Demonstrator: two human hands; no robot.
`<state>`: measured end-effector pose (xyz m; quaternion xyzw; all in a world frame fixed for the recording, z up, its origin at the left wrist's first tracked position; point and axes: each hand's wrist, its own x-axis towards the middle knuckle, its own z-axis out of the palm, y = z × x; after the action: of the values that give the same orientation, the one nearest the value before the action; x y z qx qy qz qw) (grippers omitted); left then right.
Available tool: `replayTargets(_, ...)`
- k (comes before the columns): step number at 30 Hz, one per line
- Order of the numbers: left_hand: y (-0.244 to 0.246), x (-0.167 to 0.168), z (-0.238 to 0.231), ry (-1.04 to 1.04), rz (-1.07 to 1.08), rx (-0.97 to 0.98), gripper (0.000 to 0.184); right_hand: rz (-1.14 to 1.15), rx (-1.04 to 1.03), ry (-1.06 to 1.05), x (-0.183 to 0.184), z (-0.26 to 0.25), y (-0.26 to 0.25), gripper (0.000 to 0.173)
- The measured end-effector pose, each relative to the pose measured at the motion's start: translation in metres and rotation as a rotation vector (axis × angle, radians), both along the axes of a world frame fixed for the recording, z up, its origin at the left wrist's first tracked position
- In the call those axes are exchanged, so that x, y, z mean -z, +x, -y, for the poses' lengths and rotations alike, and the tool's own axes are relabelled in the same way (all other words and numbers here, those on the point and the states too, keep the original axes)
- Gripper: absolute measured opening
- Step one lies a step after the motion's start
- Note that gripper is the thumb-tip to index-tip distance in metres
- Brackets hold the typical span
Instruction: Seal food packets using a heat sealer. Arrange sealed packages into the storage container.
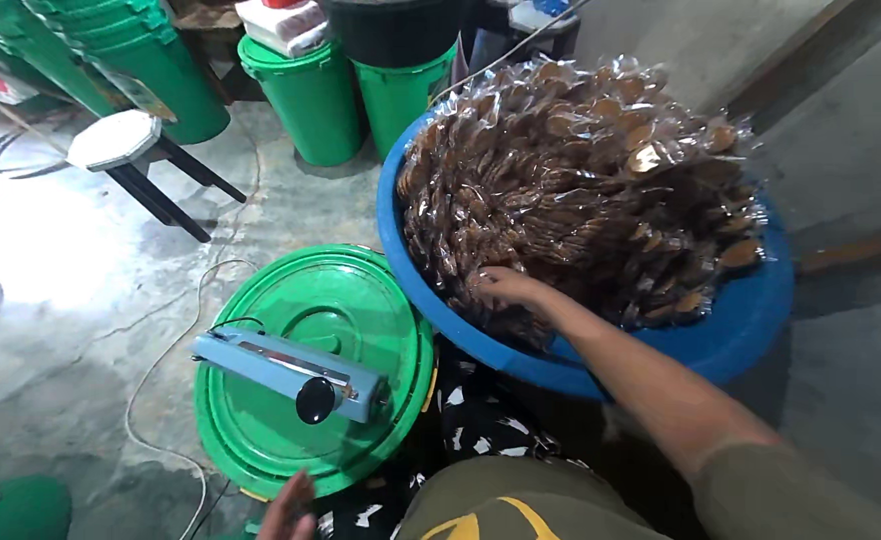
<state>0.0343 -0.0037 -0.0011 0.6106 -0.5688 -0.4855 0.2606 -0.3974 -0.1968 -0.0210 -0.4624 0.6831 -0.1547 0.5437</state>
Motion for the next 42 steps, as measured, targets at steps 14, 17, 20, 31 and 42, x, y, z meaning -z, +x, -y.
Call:
replayTargets(14, -0.107, 0.026, 0.04, 0.035, -0.577, -0.381, 0.07, 0.471, -0.211, -0.098, -0.031, -0.107, 0.167, 0.036)
replayTargets(17, -0.095, 0.034, 0.038, -0.011, -0.476, -0.453, 0.067, 0.284, -0.283, -0.04, -0.013, -0.081, 0.194, 0.02)
replayTargets(20, -0.086, 0.055, 0.054, -0.108, -0.426, -0.65, 0.06, 0.089, -0.449, -0.253, -0.001, -0.039, 0.215, 0.029)
replayTargets(31, -0.035, 0.042, 0.115, -0.121, -0.506, -0.86, 0.062, -0.424, -1.101, -0.338, -0.06, -0.026, 0.276, 0.079)
replayTargets(42, -0.015, 0.039, 0.118, -0.068, -0.709, -1.069, 0.053, -0.334, -0.926, -0.734, -0.015, -0.041, 0.259, 0.059)
